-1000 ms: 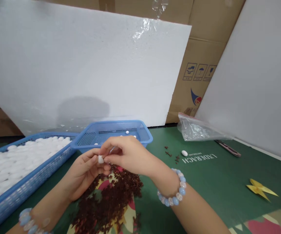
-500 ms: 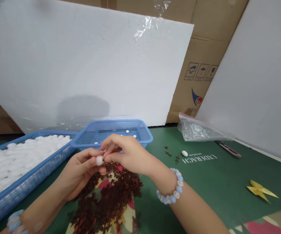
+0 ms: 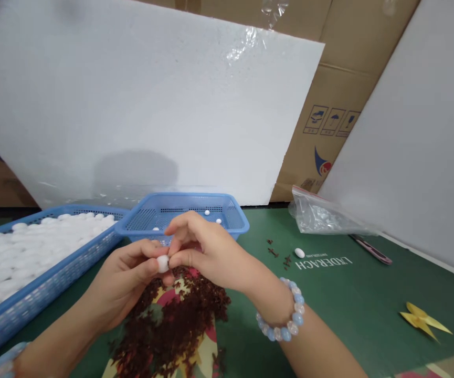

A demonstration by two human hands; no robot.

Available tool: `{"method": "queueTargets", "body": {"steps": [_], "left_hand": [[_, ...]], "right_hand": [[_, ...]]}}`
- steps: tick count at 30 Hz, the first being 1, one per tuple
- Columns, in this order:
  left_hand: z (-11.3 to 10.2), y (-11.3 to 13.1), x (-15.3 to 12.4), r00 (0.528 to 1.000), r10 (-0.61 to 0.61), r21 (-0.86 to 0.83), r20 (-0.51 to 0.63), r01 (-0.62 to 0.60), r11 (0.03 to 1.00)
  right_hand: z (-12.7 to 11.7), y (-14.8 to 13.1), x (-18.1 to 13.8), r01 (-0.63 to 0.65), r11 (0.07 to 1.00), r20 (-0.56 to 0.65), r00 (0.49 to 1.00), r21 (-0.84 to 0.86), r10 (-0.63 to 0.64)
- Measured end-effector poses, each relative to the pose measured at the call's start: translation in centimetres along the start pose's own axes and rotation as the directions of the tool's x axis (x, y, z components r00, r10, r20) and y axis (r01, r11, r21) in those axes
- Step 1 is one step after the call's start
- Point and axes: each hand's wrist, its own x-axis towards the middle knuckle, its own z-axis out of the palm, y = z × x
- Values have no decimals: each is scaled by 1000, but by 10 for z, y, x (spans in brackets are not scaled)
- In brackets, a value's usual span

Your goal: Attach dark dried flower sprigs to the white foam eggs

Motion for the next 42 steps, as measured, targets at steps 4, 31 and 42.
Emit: {"method": "queueTargets", "body": {"steps": [4,31,42], "left_hand": [[4,0,1,1000,2,0,30,-2,1000],[6,9,-8,994,0,341,109,-38,939],[3,23,-1,984,30,98,174,-48,994]], "right_hand": [[-1,-1,-1,27,998,38,999,-50,-26],[1,-10,-4,207,808,127,978,-552,-164],[-2,0,-3,204,870,-201,926,-450,-321]]}}
